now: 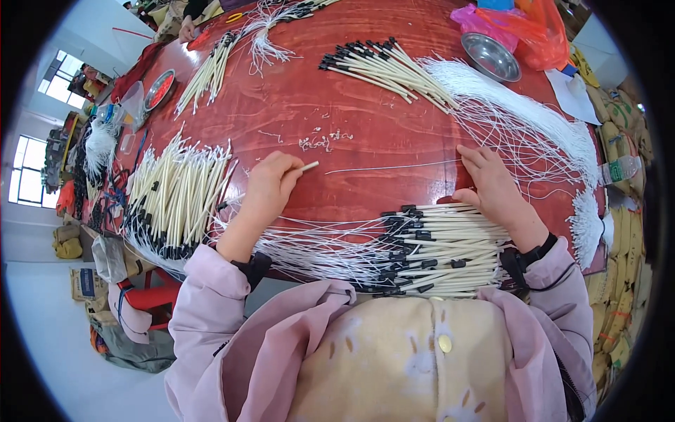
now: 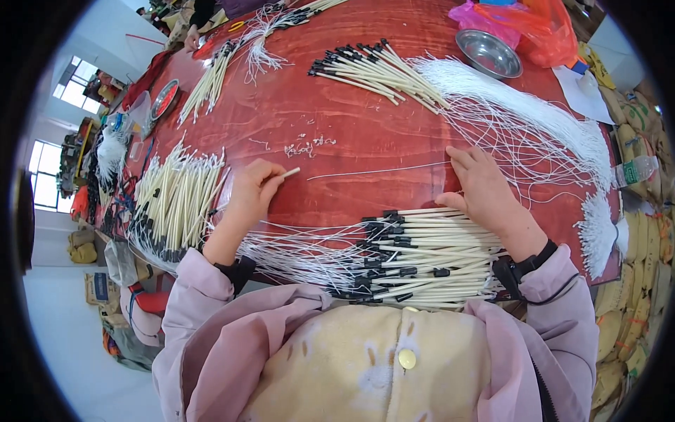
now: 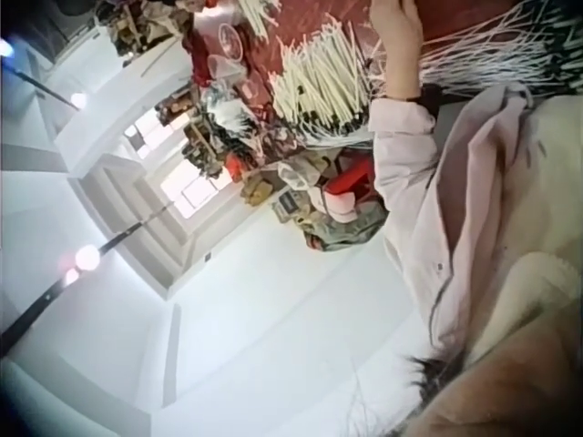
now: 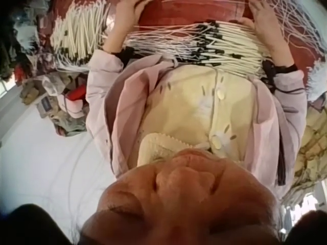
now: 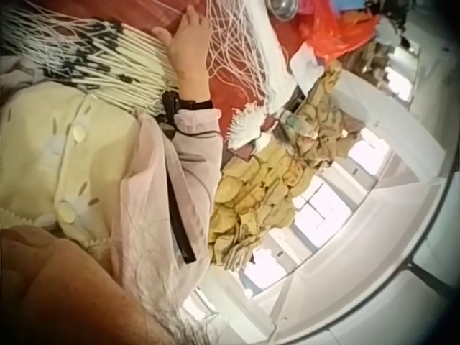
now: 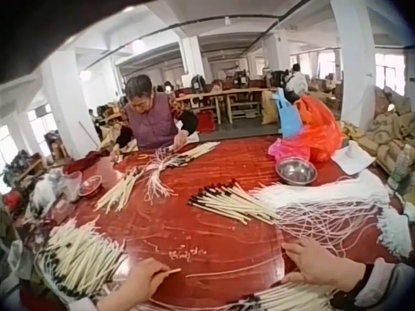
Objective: The person assembles components by hand, threading a white cord through a white stick and sliding a black plastic cap onto the end. They then place the completed assembly onto a growing pile on the table.
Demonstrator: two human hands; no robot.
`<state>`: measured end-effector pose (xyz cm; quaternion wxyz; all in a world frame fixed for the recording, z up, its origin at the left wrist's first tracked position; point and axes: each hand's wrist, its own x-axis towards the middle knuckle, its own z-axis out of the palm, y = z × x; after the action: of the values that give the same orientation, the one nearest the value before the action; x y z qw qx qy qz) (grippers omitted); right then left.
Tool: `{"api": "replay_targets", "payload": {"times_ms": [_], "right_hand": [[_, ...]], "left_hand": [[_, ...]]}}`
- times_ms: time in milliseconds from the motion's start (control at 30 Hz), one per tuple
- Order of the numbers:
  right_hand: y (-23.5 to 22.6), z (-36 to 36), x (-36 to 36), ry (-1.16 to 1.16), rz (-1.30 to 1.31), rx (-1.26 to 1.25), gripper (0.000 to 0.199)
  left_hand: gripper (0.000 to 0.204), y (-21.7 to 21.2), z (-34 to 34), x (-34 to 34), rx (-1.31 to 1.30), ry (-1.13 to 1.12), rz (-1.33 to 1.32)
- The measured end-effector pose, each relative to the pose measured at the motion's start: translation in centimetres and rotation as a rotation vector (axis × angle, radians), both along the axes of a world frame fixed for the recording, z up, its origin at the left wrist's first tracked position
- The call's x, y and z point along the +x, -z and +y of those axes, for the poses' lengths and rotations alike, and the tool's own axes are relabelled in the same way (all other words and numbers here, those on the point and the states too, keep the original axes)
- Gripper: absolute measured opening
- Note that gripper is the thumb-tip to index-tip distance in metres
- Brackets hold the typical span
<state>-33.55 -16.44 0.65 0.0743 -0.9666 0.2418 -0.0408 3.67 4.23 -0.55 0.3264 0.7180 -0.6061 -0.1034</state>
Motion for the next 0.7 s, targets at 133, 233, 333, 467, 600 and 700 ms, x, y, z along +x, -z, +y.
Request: {"api": "replay_targets", "payload": {"times_ms": [133, 233, 333, 467, 600, 700], "right_hand": [[0.2, 0.4, 0.3, 0.003, 0.006, -0.035, 0.078], [0.1, 0.6, 0.3, 0.009, 0.008, -0.045, 0.077], [0.0, 0.8, 0.5, 0.016, 0.014, -0.035, 0.077], [0.0, 0.9, 0.5, 0.032, 0.021, -0.039, 0.077], [0.2, 0.7, 0.5, 0.026, 0.028, -0.059, 0.078], [-0.2, 0.6, 0.6, 0.030, 0.030, -0.032, 0.080]], "left_hand": [[0.011, 0.8, 1.5, -0.1, 0.034, 0.015, -0.001], [0.012, 0.9, 1.6, -0.5, 0.032, 0.024, 0.015], [0.012, 0.9, 1.5, -0.6, 0.037, 0.029, 0.018], [0.012, 0.7, 1.4, -0.9, 0.053, 0.022, 0.026], [0.011, 1.1, 1.0, -1.1, -0.015, 0.043, 0.005], [0.010, 1.2, 0.6, -1.2, -0.003, 0.039, -0.013]]}}
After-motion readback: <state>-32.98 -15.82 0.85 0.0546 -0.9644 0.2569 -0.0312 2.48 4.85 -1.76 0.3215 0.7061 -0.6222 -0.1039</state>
